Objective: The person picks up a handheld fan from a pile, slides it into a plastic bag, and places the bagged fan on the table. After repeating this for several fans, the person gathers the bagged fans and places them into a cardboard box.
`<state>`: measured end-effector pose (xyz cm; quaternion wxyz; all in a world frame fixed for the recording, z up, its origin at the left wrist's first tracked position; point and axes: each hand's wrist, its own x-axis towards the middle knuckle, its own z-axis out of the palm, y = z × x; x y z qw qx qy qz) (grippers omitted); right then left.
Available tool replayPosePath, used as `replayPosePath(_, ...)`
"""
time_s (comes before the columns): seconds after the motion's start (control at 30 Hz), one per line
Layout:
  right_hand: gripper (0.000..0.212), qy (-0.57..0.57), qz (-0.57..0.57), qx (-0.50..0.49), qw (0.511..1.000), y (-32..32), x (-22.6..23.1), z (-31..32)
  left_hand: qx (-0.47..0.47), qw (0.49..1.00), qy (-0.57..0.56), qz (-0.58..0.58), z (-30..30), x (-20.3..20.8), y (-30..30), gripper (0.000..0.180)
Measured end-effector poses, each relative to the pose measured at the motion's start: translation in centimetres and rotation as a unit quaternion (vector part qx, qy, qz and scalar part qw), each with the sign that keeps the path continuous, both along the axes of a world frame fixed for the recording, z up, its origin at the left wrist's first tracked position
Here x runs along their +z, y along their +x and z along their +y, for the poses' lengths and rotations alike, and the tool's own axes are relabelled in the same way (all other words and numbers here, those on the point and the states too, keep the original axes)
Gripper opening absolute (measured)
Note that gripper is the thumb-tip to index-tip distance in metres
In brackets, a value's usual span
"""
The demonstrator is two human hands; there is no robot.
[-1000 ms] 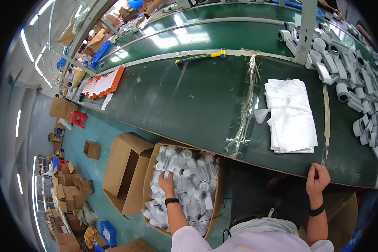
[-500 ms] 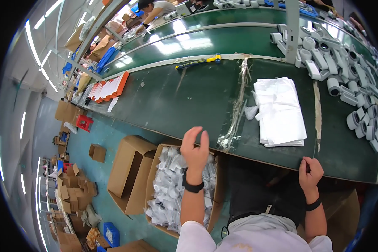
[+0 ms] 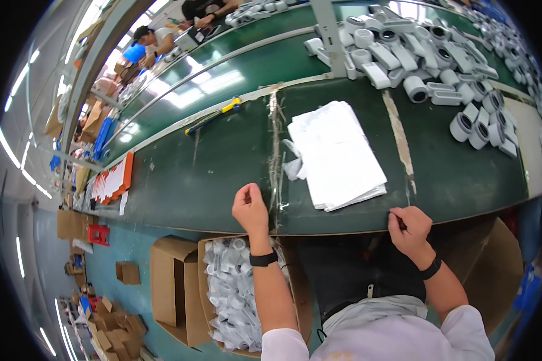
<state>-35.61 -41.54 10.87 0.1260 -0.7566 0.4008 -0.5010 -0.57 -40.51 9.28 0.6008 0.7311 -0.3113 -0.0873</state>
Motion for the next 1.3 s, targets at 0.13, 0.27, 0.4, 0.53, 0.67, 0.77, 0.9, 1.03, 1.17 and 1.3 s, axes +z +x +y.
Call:
replayPosePath(0.13,0.012,-0.021,-0.001,-0.006,1.0,-0.2,-0.3,-0.2,-0.003,1.0,-0.002,0.003,-0.3,0.2,-0.1,0.016)
replayPosePath(0.27,0.011,-0.025,-0.01,-0.019,0.999,-0.1,-0.4,0.1,0.001,1.0,0.001,-0.005,-0.2,0.3,-0.1,0.016)
replayPosePath(0.4,0.011,-0.037,-0.005,-0.035,0.999,-0.2,-0.6,0.2,-0.008,1.0,-0.011,-0.005,-0.3,0.1,0.1,0.016)
replayPosePath(0.53,0.01,-0.038,-0.002,-0.048,0.998,-0.4,-0.8,0.2,-0.005,1.0,-0.019,-0.015,-0.5,0.2,-0.2,0.016)
replayPosePath(0.67,0.012,-0.051,-0.014,-0.043,0.998,-0.5,-0.8,0.2,0.01,1.0,-0.008,-0.016,-0.8,0.7,-0.4,0.017)
replayPosePath(0.77,0.011,-0.06,-0.015,-0.046,0.997,-0.3,-0.8,0.1,0.014,0.999,-0.004,-0.043,-0.7,0.2,0.3,0.019)
replayPosePath(0.9,0.008,-0.051,-0.001,-0.048,0.998,-0.4,-1.0,0.2,0.018,0.998,0.005,-0.052,-0.7,0.0,0.4,0.019)
replayPosePath(1.03,0.009,-0.06,-0.005,-0.047,0.997,-0.7,-1.1,0.1,0.02,0.998,0.005,-0.052,-0.9,0.2,0.2,0.019)
replayPosePath(1.17,0.009,-0.063,-0.002,-0.053,0.997,-0.8,-1.3,0.0,0.014,0.999,-0.001,-0.036,-0.9,0.3,0.1,0.016)
replayPosePath(1.3,0.01,-0.061,-0.006,-0.042,0.997,-0.8,-1.4,0.1,0.019,0.999,-0.001,-0.036,-0.8,0.4,0.2,0.016)
